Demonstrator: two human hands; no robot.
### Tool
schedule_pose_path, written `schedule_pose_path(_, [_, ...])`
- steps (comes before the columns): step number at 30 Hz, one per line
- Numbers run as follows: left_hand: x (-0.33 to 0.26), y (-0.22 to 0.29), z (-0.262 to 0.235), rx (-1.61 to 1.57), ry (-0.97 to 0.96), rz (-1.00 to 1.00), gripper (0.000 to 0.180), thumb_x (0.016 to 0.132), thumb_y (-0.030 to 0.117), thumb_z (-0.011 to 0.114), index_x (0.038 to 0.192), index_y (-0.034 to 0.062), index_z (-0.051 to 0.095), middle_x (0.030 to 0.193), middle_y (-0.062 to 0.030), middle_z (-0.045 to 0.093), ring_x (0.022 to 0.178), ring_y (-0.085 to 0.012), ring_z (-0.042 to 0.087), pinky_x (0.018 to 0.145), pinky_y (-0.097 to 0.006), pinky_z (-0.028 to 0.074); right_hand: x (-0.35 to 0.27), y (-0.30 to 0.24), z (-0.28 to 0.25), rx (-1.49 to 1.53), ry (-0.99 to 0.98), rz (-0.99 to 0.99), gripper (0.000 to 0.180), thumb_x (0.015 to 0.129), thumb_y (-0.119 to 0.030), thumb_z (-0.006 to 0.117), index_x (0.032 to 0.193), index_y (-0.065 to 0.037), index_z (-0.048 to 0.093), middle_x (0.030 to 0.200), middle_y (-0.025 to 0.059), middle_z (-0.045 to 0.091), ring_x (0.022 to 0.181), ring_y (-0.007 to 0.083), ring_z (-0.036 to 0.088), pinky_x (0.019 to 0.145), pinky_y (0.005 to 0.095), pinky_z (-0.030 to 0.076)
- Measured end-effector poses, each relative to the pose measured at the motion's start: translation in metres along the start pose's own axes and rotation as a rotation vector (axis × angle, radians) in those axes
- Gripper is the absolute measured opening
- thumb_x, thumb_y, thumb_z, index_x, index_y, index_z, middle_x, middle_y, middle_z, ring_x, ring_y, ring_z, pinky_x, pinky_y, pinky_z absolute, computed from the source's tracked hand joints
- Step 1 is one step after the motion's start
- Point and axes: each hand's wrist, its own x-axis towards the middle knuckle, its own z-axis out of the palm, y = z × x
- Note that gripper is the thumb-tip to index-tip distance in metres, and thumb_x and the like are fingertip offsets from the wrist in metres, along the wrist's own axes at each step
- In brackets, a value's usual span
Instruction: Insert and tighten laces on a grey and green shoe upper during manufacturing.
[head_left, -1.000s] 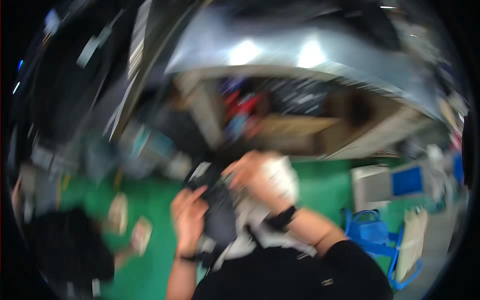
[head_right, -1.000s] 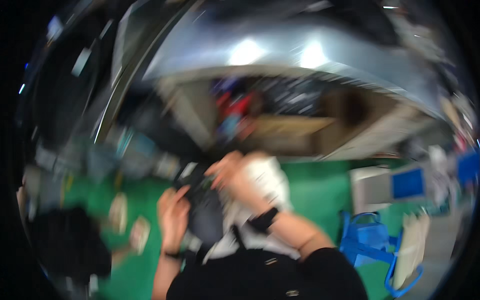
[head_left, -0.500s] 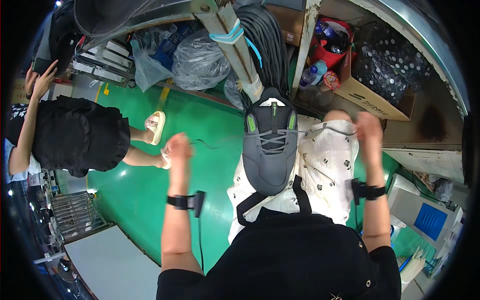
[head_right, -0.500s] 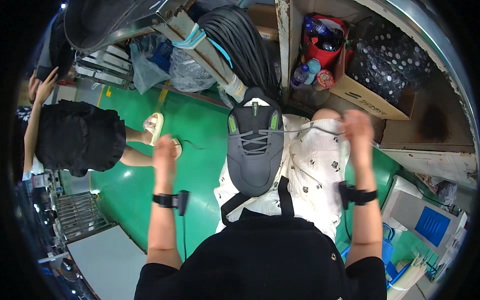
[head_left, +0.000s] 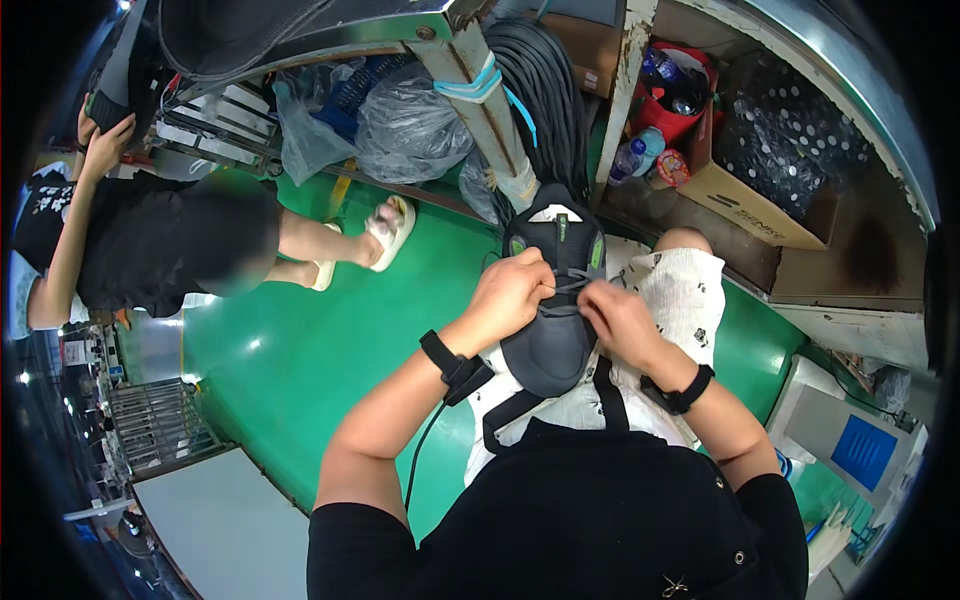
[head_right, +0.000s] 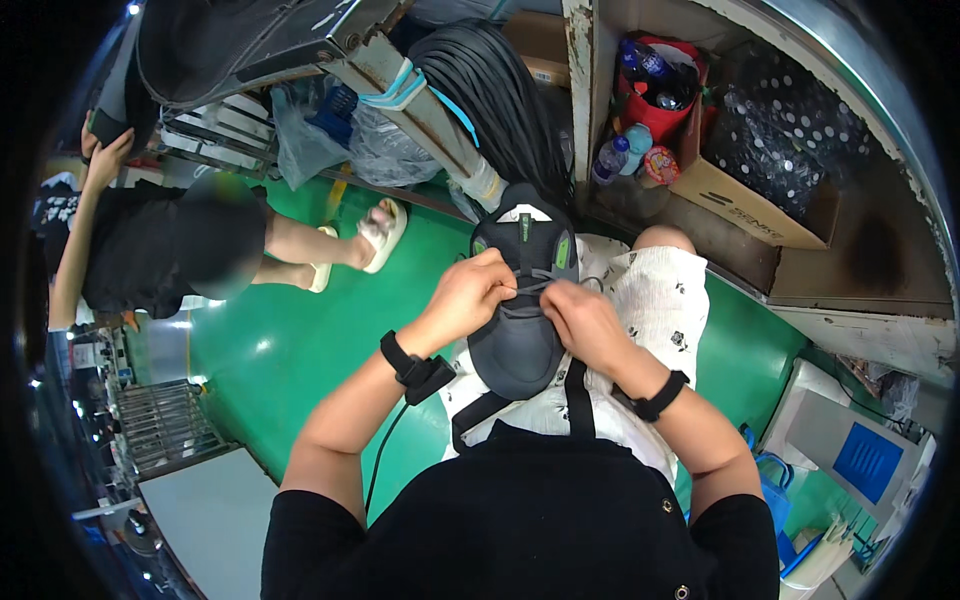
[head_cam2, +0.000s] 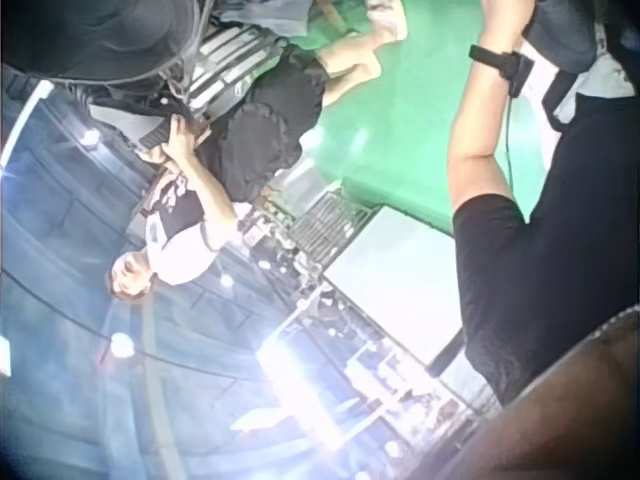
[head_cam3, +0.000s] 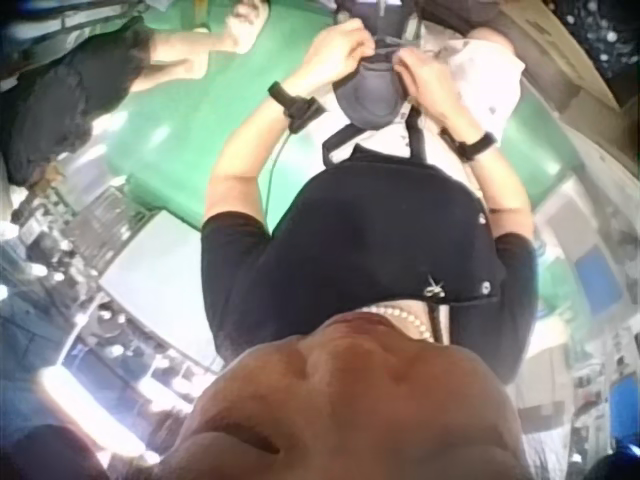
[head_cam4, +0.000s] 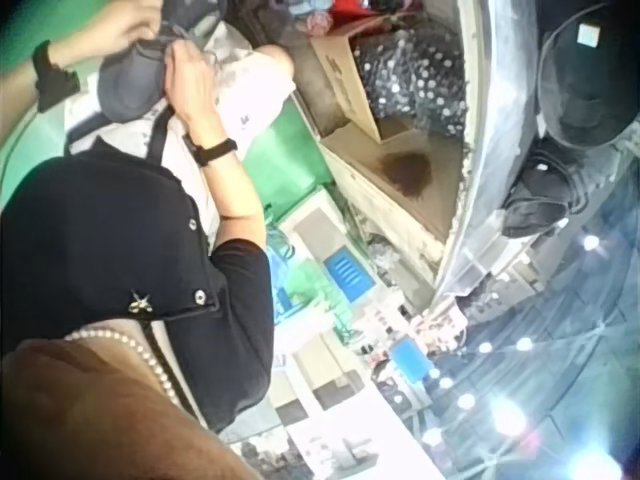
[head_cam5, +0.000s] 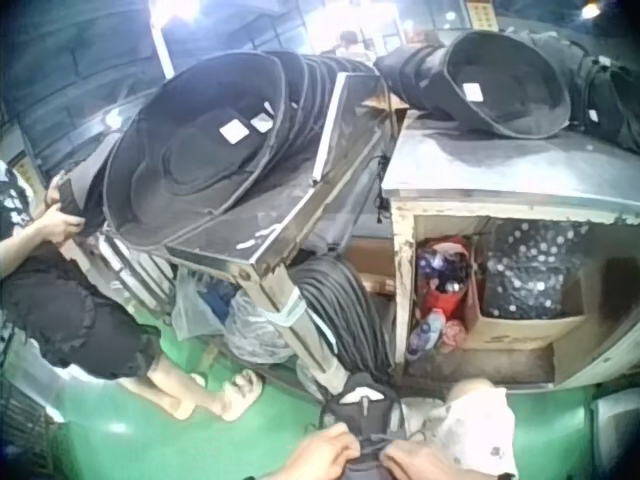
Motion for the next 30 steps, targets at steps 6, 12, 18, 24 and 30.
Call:
schedule_pose_path(6, [0.015, -0.006, 0.0, -0.034, -0.091, 0.05, 0.007, 0.075, 0.006, 0.065, 0.073, 0.0041, 0.058, 0.076, -0.0108, 0.052, 0.071, -0.0328, 0.056, 0.061, -0.043, 0.042, -0.007, -0.001, -0.003, 0.83, 0.112, 0.706, 0.011, 0.091, -0.011, 0.058, 0.088, -0.002, 0.056, 0.07, 0.0044, 0.058, 0.056, 0.0107, 0.053, 0.052, 0.0256, 0.042])
schedule_pose_path(12, [0.014, -0.003, 0.001, 0.01, -0.044, 0.048, 0.006, 0.067, 0.009, 0.065, 0.069, 0.0082, 0.059, 0.076, -0.0102, 0.055, 0.073, -0.033, 0.057, 0.062, -0.043, 0.044, -0.002, 0.016, 0.011, 0.464, 0.001, 0.74, 0.037, 0.08, -0.038, 0.072, 0.065, -0.006, 0.06, 0.054, 0.0016, 0.056, 0.048, 0.0099, 0.05, 0.045, 0.0284, 0.039])
schedule_pose_path(18, [0.006, -0.01, 0.02, -0.029, -0.162, 0.005, 0.004, 0.069, 0.008, 0.06, 0.072, 0.0093, 0.059, 0.079, -0.0092, 0.056, 0.078, -0.0313, 0.06, 0.065, -0.042, 0.046, -0.027, 0.021, 0.022, 0.589, -0.033, 0.805, 0.034, 0.081, -0.035, 0.073, 0.067, -0.007, 0.059, 0.056, -0.0006, 0.056, 0.046, 0.007, 0.049, 0.042, 0.0239, 0.036])
schedule_pose_path(24, [0.011, -0.016, 0.009, 0.019, -0.186, 0.052, 0.002, 0.072, 0.008, 0.057, 0.073, 0.0085, 0.058, 0.081, -0.0077, 0.055, 0.079, -0.0307, 0.059, 0.065, -0.043, 0.045, -0.018, 0.032, 0.031, 0.908, -0.095, 0.943, 0.028, 0.085, -0.025, 0.068, 0.071, -0.003, 0.058, 0.059, 0.0015, 0.057, 0.045, 0.0077, 0.047, 0.042, 0.0231, 0.036])
schedule_pose_path(30, [0.017, -0.023, 0.018, -0.014, -0.135, 0.072, 0.005, 0.068, 0.011, 0.059, 0.065, 0.0087, 0.056, 0.077, -0.0087, 0.055, 0.076, -0.0323, 0.059, 0.063, -0.046, 0.044, -0.016, -0.005, 0.0, 1.775, -0.124, 1.112, 0.021, 0.095, -0.019, 0.052, 0.076, -0.01, 0.051, 0.062, -0.0032, 0.045, 0.05, 0.0084, 0.041, 0.046, 0.0235, 0.037])
